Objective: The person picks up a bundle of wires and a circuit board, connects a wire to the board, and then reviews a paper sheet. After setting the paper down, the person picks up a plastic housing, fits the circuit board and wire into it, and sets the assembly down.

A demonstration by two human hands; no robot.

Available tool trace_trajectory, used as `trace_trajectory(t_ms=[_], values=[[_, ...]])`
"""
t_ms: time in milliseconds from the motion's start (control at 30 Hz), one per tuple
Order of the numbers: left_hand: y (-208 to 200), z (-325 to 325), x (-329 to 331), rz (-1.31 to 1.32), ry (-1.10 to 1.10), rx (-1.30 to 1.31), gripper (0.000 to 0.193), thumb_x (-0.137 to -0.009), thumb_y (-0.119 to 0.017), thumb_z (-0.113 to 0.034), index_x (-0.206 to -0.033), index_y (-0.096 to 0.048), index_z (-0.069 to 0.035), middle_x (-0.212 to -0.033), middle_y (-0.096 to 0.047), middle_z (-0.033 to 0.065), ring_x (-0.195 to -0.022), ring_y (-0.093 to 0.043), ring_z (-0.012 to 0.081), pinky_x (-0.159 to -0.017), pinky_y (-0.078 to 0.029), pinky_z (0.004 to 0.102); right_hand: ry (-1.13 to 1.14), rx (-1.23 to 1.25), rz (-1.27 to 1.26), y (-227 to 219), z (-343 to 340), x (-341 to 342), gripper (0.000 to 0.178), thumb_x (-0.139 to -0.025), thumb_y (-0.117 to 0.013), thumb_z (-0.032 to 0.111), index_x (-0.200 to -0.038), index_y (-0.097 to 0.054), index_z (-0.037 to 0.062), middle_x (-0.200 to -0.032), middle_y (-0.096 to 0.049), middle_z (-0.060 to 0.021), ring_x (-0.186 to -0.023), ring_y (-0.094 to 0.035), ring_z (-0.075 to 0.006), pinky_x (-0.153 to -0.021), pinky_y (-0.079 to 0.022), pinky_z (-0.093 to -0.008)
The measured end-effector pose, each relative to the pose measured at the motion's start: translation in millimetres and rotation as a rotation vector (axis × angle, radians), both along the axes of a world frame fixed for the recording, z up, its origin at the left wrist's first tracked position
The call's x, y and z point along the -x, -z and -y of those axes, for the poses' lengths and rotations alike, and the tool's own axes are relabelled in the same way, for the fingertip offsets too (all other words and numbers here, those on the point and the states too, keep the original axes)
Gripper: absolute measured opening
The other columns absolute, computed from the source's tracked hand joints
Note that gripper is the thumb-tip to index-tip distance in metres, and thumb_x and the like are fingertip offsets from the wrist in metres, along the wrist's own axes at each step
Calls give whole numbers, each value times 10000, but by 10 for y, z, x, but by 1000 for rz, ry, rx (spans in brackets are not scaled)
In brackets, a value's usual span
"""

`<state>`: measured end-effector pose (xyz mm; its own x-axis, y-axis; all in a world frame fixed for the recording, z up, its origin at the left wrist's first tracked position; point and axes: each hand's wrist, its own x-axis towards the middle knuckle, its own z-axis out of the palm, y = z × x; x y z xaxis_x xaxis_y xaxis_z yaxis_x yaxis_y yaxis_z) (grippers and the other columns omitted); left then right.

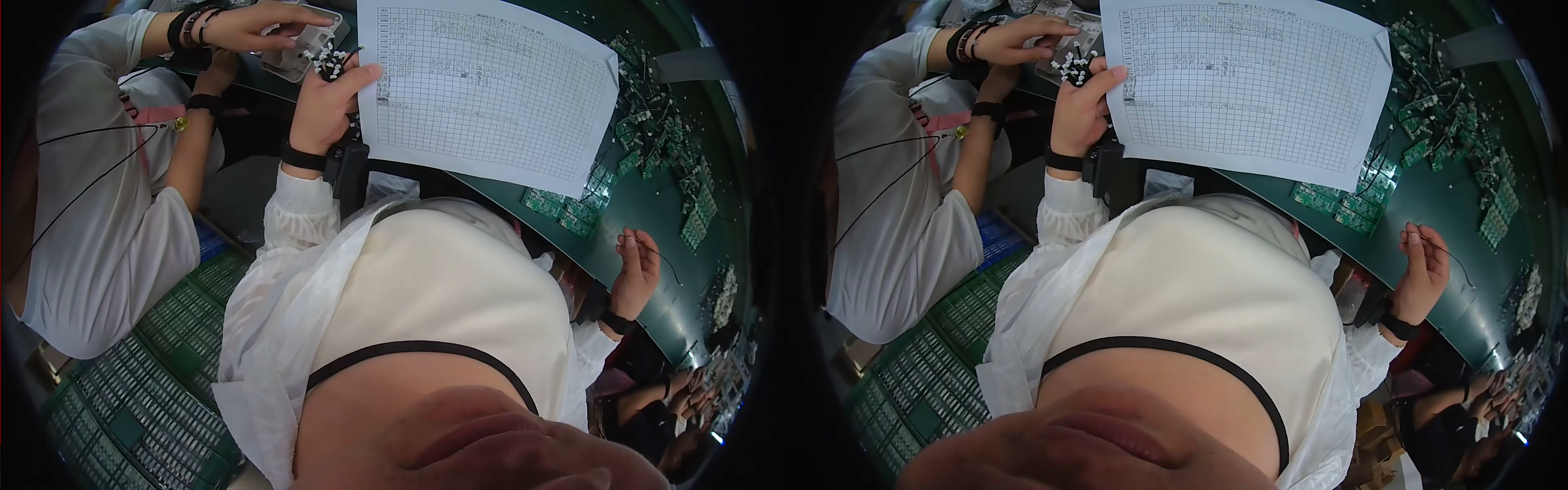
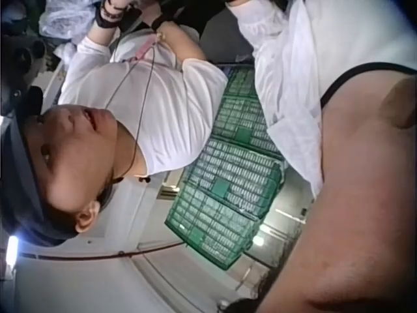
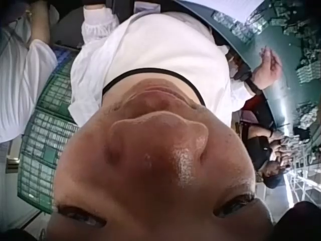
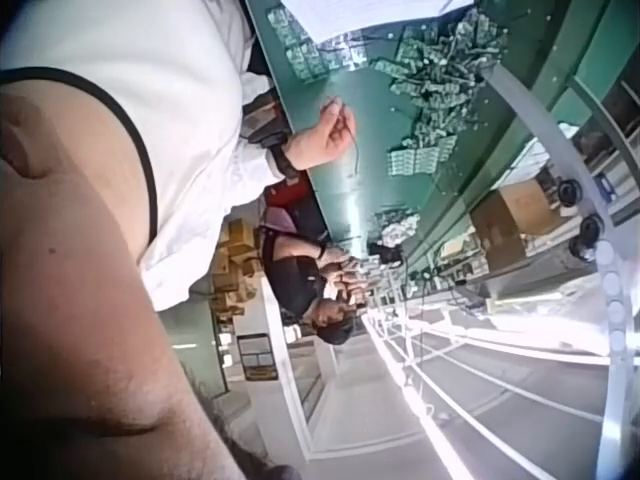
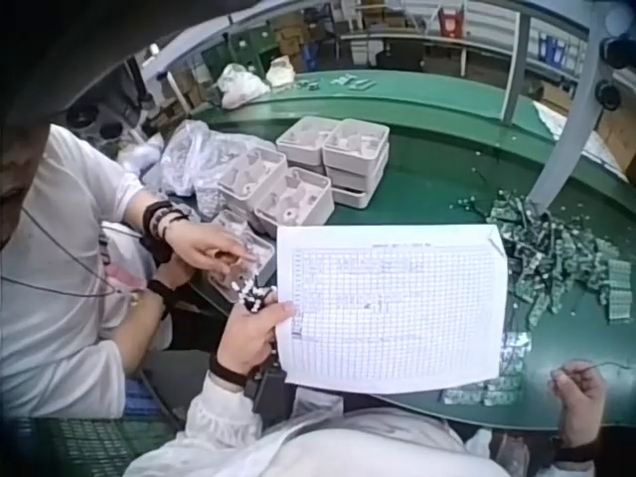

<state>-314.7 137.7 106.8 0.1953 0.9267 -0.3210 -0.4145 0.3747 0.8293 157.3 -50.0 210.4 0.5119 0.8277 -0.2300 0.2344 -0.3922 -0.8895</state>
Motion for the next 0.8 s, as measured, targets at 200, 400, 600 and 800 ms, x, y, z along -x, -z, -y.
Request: trace_trajectory(t_ms=[200, 400, 600, 800], values=[[44, -65, 4, -22, 0, 41, 159, -896, -694, -82, -1043, -684, -23, -963, -711, 38, -807, -676, 113, -661, -508, 234, 16, -2, -54, 79, 62, -24, 244, -966, -631, 37, -1202, -607, -20, -1115, -699, -140, -941, -668, -175, -836, -538, -288], [153, -111, -30, -127, -36, 15, 164, -885, -703, -100, -1015, -679, -4, -954, -714, 73, -802, -679, 137, -703, -522, 269, 29, -2, -89, 158, 51, 15, 223, -955, -634, 17, -1175, -619, -19, -1081, -704, -132, -912, -664, -164, -831, -534, -285], [111, -15, -294, -209, -35, -20, 179, -868, -714, -125, -987, -680, 4, -930, -717, 79, -794, -678, 154, -713, -521, 285, 33, -13, -113, 185, 269, -186, 213, -951, -634, 10, -1162, -627, -17, -1066, -706, -130, -902, -662, -159, -831, -533, -283], [94, 352, -906, -251, -24, -78, 166, -859, -717, -129, -952, -697, 7, -909, -722, 75, -797, -679, 156, -723, -518, 294, 56, -14, -99, 200, 877, -709, 222, -965, -626, 31, -1183, -621, -11, -1094, -701, -115, -912, -654, -147, -832, -526, -276]])
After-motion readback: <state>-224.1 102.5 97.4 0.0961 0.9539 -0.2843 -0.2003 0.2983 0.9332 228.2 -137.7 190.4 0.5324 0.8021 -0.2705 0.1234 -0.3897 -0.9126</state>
